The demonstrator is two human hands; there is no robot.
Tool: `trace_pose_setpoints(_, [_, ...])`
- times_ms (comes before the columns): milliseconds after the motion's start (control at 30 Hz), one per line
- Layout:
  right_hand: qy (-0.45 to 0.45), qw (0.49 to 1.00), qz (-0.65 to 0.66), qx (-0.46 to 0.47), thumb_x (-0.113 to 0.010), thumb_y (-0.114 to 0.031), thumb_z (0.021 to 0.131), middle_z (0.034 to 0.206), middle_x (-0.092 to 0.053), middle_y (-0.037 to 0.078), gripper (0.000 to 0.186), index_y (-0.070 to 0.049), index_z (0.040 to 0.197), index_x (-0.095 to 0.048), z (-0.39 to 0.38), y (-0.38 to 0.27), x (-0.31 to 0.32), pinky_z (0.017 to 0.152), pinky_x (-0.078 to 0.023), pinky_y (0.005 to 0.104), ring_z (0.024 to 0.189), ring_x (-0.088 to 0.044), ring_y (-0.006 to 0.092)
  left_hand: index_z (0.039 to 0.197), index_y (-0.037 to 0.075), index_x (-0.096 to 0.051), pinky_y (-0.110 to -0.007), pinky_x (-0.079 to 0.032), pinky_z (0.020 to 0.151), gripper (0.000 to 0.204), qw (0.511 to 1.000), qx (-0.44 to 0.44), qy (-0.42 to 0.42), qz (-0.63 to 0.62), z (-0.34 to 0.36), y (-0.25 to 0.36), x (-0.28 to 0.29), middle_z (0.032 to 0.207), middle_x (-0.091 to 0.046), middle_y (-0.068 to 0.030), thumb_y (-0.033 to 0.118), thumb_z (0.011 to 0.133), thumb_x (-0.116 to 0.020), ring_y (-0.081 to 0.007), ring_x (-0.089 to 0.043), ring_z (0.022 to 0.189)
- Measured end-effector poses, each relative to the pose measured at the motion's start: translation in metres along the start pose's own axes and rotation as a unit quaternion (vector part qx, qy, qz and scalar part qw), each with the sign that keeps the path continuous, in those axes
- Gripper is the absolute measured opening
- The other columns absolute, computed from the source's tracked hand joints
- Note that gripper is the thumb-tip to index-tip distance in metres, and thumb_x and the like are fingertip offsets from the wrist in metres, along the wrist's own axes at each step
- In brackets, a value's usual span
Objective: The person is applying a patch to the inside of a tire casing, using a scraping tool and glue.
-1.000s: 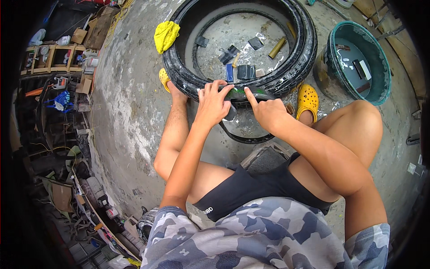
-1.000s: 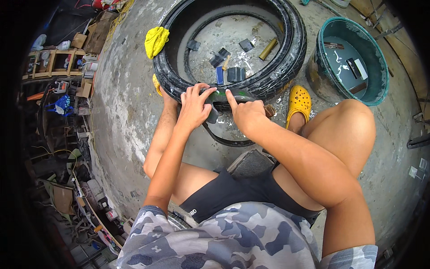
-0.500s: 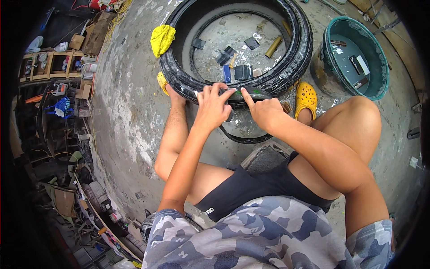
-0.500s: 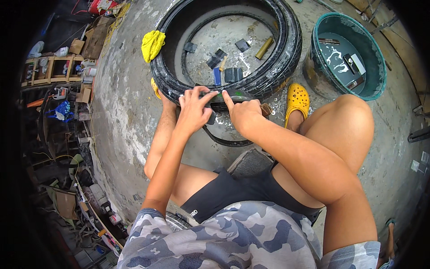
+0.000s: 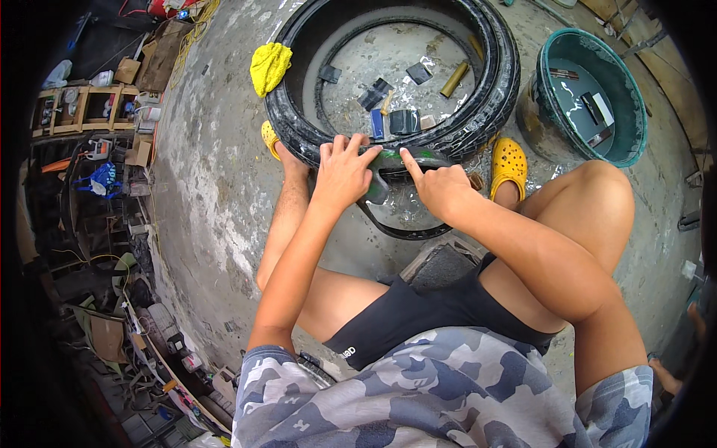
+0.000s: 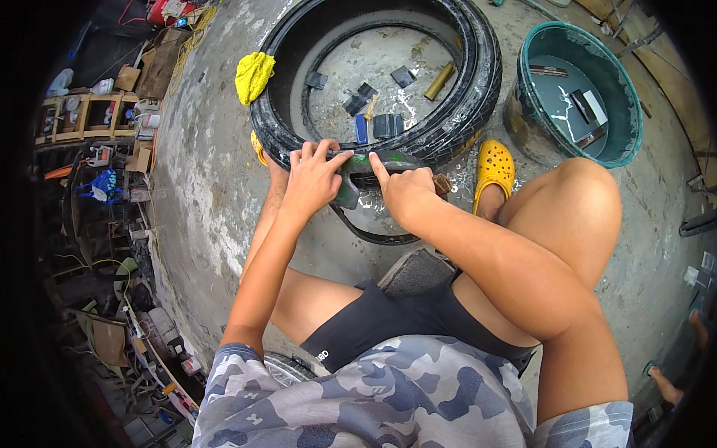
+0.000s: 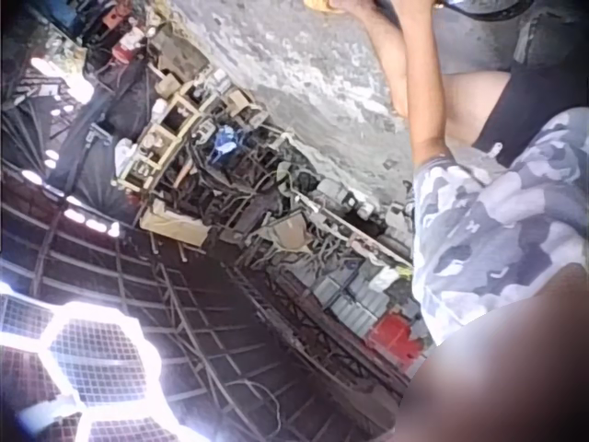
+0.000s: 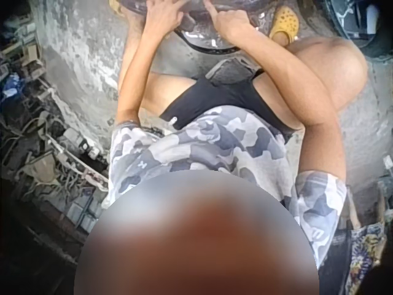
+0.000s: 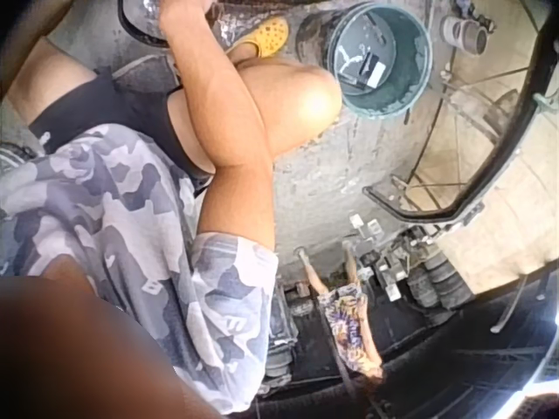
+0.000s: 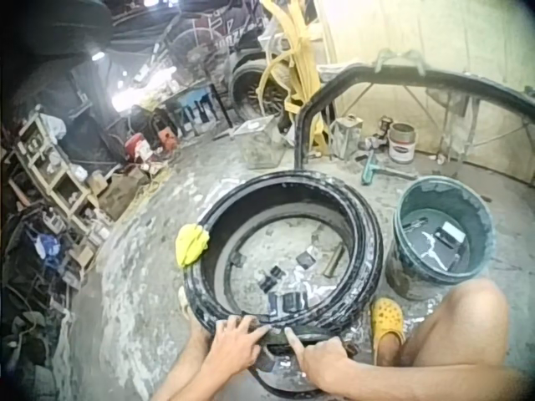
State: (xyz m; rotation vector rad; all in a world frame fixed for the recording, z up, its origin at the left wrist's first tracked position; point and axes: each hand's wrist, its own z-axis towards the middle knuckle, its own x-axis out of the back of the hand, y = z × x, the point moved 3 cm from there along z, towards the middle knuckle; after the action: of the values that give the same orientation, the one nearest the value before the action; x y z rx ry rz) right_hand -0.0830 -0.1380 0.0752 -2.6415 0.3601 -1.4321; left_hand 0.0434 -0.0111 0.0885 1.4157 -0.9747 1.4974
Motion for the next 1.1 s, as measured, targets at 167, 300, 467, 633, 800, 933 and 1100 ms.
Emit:
trace_pose_setpoints(167, [0.029, 0.999, -0.023, 0.007, -0.051, -0.01, 0.091, 0.09, -0.074, 0.015, 0.082, -0.002, 0.157, -0.003, 0.0, -0.002, 0.003, 0.064, -0.055, 0.0399, 0.074, -0.073, 0.0262, 0.114, 0.016, -0.069, -0.041, -0.038, 0.087, 0.044, 1.0, -0.023, 0.001, 0.009, 0.005, 0.003, -0.004, 0.114, -0.056, -0.0019, 0.013, 0.07, -0.071, -0.0249, -0.05, 0.106])
trace_pose_setpoints(300, [-0.026, 1.0, 0.008, -0.009, -0.054, -0.013, 0.092, 0.108, -0.074, 0.01, 0.085, -0.004, 0.157, 0.0, 0.0, -0.003, 0.006, 0.075, -0.053, 0.0459, 0.091, -0.073, 0.0257, 0.108, 0.01, -0.069, -0.038, -0.039, 0.085, 0.035, 0.996, -0.076, 0.006, 0.048, 0.011, 0.009, -0.001, 0.112, -0.057, -0.0021, 0.015, 0.073, -0.068, -0.0225, -0.051, 0.106])
trace_pose_setpoints(467, [0.023, 1.0, -0.017, -0.002, -0.051, -0.012, 0.092, 0.089, -0.075, 0.014, 0.081, -0.003, 0.157, -0.004, 0.002, -0.001, -0.002, 0.063, -0.054, 0.0391, 0.073, -0.074, 0.0253, 0.099, 0.008, -0.071, -0.034, -0.04, 0.085, 0.024, 0.98, -0.139, -0.047, 0.135, 0.019, 0.006, 0.006, 0.113, -0.057, -0.0026, 0.017, 0.079, -0.062, -0.0205, -0.051, 0.108])
trace_pose_setpoints(633, [0.025, 1.0, -0.017, -0.005, -0.051, -0.013, 0.092, 0.09, -0.075, 0.013, 0.08, -0.004, 0.157, -0.005, 0.002, -0.002, -0.003, 0.063, -0.054, 0.0382, 0.073, -0.074, 0.0249, 0.078, 0.01, -0.074, -0.032, -0.041, 0.088, 0.018, 0.938, -0.267, -0.076, 0.208, 0.025, 0.009, 0.01, 0.114, -0.057, -0.0012, 0.021, 0.081, -0.06, -0.0187, -0.05, 0.11])
trace_pose_setpoints(800, [-0.019, 1.0, -0.001, -0.01, -0.057, -0.015, 0.091, 0.102, -0.074, 0.01, 0.087, -0.005, 0.158, -0.003, 0.001, -0.007, 0.004, 0.071, -0.052, 0.0414, 0.085, -0.073, 0.0243, 0.074, 0.01, -0.072, -0.032, -0.041, 0.083, 0.018, 0.922, -0.303, -0.125, 0.205, 0.035, 0.009, 0.02, 0.109, -0.056, -0.0005, 0.022, 0.079, -0.059, -0.0187, -0.05, 0.107])
trace_pose_setpoints(933, [-0.043, 0.999, 0.014, -0.011, -0.068, -0.018, 0.086, 0.112, -0.073, 0.007, 0.1, -0.006, 0.158, 0.0, 0.001, -0.005, 0.003, 0.077, -0.05, 0.0458, 0.095, -0.072, 0.0238, 0.082, 0.01, -0.072, -0.036, -0.043, 0.086, 0.013, 0.968, -0.173, -0.142, 0.115, 0.04, -0.024, 0.016, 0.108, -0.059, -0.0038, 0.016, 0.074, -0.064, -0.0217, -0.051, 0.104])
trace_pose_setpoints(1100, [-0.034, 0.999, -0.01, -0.004, -0.06, -0.015, 0.089, 0.105, -0.074, 0.007, 0.092, -0.005, 0.158, -0.001, -0.001, -0.005, 0.003, 0.073, -0.051, 0.0416, 0.088, -0.072, 0.0238, 0.094, 0.007, -0.073, -0.039, -0.044, 0.094, 0.026, 0.968, 0.078, -0.125, -0.201, 0.032, -0.049, -0.006, 0.104, -0.061, -0.0096, 0.007, 0.074, -0.056, -0.0282, -0.054, 0.102])
